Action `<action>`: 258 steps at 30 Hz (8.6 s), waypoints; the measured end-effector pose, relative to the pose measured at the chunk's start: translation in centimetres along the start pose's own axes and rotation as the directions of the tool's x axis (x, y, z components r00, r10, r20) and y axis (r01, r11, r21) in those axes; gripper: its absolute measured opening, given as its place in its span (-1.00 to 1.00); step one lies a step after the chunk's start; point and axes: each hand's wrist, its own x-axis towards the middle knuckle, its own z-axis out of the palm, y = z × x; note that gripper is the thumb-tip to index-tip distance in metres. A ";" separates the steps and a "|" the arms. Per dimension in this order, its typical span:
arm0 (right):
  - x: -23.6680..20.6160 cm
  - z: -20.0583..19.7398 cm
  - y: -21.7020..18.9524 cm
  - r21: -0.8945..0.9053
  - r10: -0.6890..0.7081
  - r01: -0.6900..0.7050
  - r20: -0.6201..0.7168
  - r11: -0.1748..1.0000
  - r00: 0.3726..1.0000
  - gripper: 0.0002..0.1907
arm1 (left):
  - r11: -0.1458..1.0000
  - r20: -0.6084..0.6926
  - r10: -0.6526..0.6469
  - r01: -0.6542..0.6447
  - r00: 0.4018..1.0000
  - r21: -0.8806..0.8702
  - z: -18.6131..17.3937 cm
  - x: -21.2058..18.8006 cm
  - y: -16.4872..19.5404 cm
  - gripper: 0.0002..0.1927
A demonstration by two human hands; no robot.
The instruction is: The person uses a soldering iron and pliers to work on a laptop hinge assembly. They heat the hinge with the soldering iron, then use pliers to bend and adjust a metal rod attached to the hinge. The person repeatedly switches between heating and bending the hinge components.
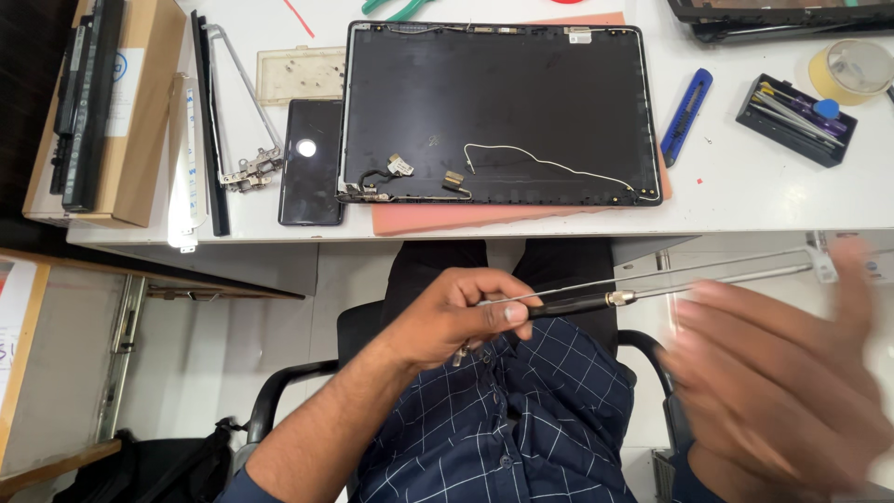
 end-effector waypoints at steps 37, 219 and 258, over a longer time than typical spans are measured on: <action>0.4 8.0 0.7 0.880 0.578 -0.342 0.099 0.328 0.810 -0.64 | 0.931 0.077 0.128 -0.093 0.989 -0.353 0.7 0.6 -2.7 -0.75; 3.9 5.4 -2.3 -0.079 0.109 -0.116 -0.083 0.990 0.991 -0.68 | 0.869 -0.330 0.347 -0.168 0.878 0.465 5.0 -4.0 6.2 -0.84; 4.0 6.1 -1.7 -0.076 0.090 -0.096 -0.077 0.992 0.993 -0.73 | 0.587 -0.228 0.523 -0.153 0.821 0.795 4.8 -3.8 5.4 -0.84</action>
